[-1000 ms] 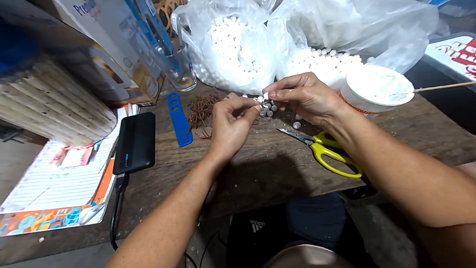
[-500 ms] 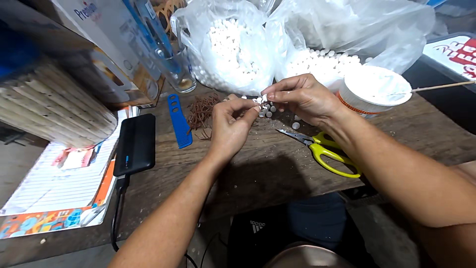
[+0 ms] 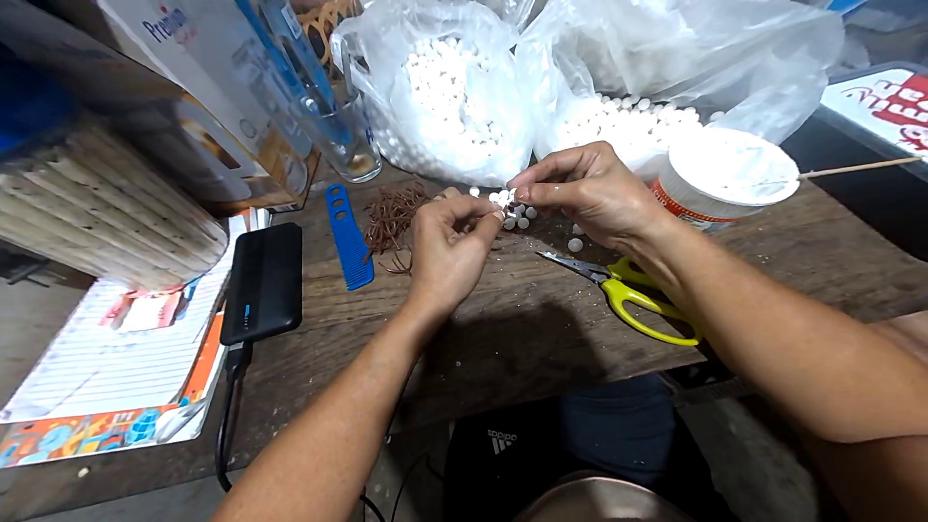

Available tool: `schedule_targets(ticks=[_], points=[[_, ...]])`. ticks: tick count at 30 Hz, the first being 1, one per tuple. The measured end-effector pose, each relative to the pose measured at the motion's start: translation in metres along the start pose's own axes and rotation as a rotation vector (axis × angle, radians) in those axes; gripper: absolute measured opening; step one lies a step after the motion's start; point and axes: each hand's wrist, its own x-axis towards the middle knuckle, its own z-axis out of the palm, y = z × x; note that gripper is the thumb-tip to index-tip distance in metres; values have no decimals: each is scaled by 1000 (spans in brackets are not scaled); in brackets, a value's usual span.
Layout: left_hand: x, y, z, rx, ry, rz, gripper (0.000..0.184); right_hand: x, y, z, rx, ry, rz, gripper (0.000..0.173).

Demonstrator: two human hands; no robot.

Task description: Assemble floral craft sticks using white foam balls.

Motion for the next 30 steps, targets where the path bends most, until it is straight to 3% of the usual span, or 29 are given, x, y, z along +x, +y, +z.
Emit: schedule_targets(ticks=[24,28,30], points=[[-2,-1,1,50,-14,34,9,-1,-2,-4,-237,-98,-198,10],[3,4,-4,-103,27,-140,4,4,-4,-20,-493,16,-279,11],[9,2,-4,-195,104,-234,8,5,-2,-27,-679,21,-220,11]])
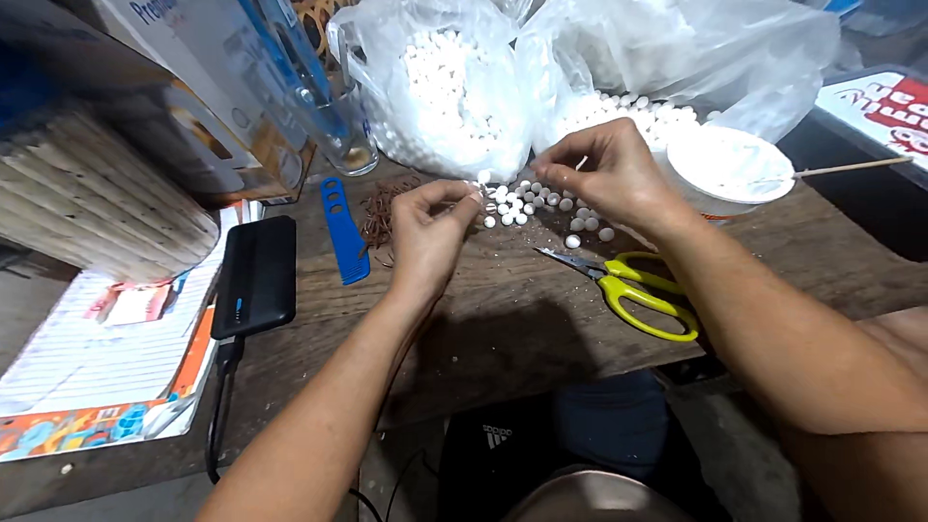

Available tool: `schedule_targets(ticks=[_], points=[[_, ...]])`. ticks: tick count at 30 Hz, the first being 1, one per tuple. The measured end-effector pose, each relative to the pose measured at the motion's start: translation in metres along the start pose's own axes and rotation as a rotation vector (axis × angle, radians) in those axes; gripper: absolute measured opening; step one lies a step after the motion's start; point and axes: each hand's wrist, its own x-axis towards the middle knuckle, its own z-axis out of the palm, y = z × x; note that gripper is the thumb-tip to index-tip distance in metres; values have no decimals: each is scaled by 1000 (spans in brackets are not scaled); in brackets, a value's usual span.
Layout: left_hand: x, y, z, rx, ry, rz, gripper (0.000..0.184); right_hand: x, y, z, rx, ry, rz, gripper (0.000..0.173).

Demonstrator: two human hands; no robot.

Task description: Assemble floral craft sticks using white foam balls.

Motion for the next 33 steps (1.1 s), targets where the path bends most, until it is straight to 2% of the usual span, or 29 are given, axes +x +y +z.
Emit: schedule_targets(ticks=[3,8,13,16,19,22,24,28,33], points=[[2,0,1,-43,41,-47,11,0,0,0,-115,-142,115,8],[1,1,3,-61,38,-71,12,1,-3,0,-207,-191,193,6],[-1,-2,5,-72,-22,-33,14,1,1,13,-327,-246,151,10],[-2,-1,5,-86,-23,-15,14,1,2,14,-310,-241,130,7],[-6,-4,2,-23,-44,60,8,-1,2,7,-84,-143,123,10],[-3,-6,4,8,-23,138,5,-1,-9,5,368,-17,165,19],[-6,-5,3,79,-33,198,3,-3,-14,6,547,-7,155,23],[-11,-6,2,184,-25,322,1,-6,-18,6,704,-59,189,25],[-11,-6,4,252,1,383,3,-6,-21,8,773,-58,250,25]])
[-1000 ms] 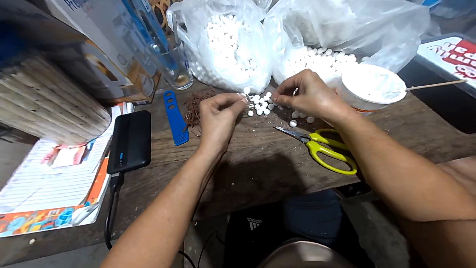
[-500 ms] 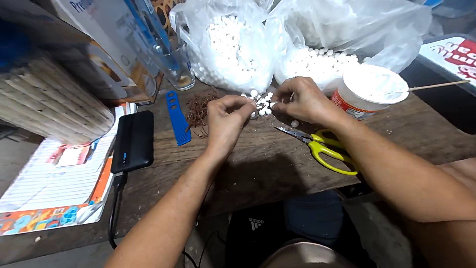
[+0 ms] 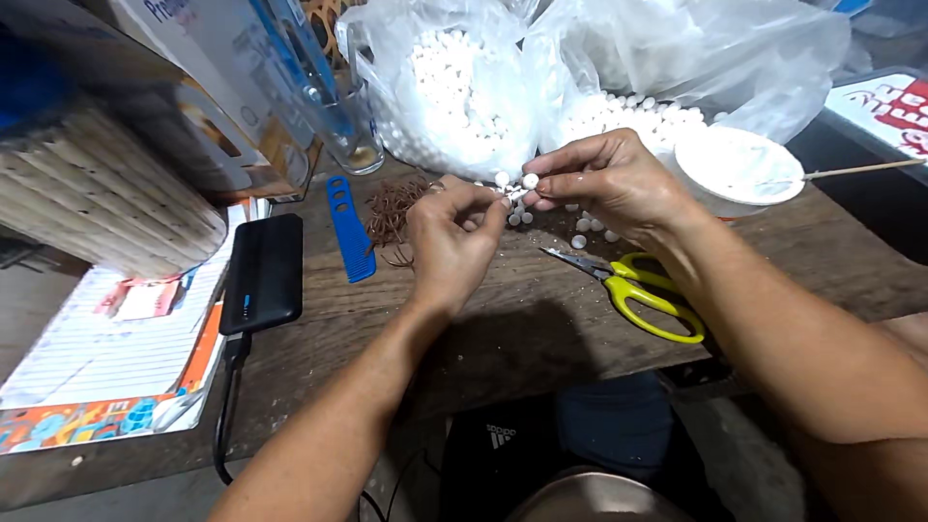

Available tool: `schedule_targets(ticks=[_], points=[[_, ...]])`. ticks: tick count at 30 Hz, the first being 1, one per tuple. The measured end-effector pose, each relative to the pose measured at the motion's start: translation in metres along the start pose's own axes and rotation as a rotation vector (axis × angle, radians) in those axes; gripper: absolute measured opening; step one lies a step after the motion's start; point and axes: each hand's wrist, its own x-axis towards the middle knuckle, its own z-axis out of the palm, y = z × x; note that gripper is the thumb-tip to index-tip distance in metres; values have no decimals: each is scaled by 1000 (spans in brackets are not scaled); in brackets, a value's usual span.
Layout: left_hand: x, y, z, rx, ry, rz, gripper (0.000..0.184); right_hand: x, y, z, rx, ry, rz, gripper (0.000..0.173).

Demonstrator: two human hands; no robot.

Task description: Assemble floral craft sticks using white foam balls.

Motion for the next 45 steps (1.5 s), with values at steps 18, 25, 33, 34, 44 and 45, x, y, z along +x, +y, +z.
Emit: schedule_targets(ticks=[18,25,33,34,44,45], points=[[0,-2,3,142,30,130,6,0,6,3,-104,-5,-87,22],[-1,-2,3,175,49,143,8,-1,6,5,-122,-18,-85,23],[-1,-3,4,190,59,174,9,-2,6,7,-175,-6,-113,17],[-1,-3,4,195,59,174,9,-3,6,6,-181,-13,-123,17],[-1,1,4,242,75,160,11,-4,6,7,-162,-45,-124,18],[-1,1,5,225,76,153,11,-3,6,7,-139,-45,-106,19]])
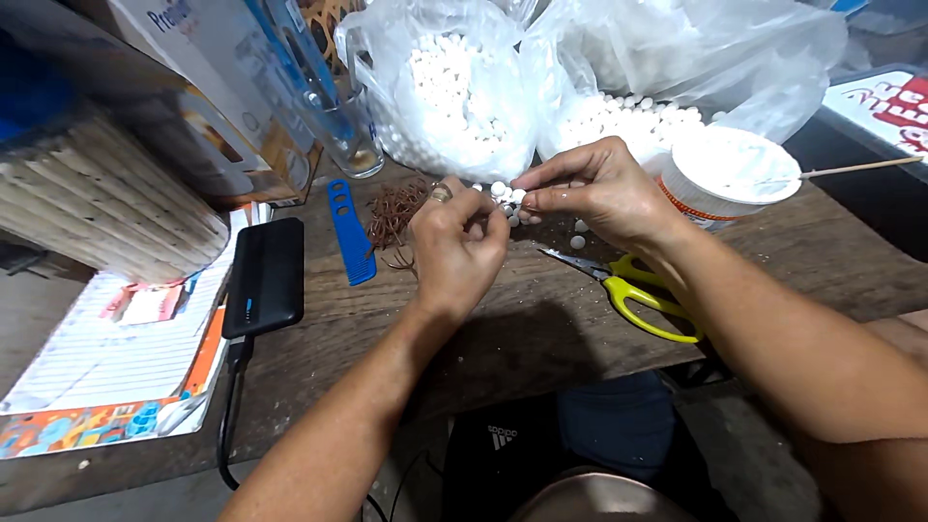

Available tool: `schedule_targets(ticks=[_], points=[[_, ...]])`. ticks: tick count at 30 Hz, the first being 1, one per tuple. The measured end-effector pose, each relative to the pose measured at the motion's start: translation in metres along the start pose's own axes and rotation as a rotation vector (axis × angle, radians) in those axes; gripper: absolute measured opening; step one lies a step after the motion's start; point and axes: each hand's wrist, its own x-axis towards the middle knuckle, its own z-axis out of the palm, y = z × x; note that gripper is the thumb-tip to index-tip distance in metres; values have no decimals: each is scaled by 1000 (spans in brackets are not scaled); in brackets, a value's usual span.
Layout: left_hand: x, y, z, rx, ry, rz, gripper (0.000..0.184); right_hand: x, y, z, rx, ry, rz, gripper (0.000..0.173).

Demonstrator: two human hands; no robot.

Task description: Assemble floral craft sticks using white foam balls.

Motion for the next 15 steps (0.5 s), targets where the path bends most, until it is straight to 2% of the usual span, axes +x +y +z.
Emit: schedule_targets(ticks=[15], points=[[0,0,0,17,-4,27,12,0,0,0,-30,6,-38,18]])
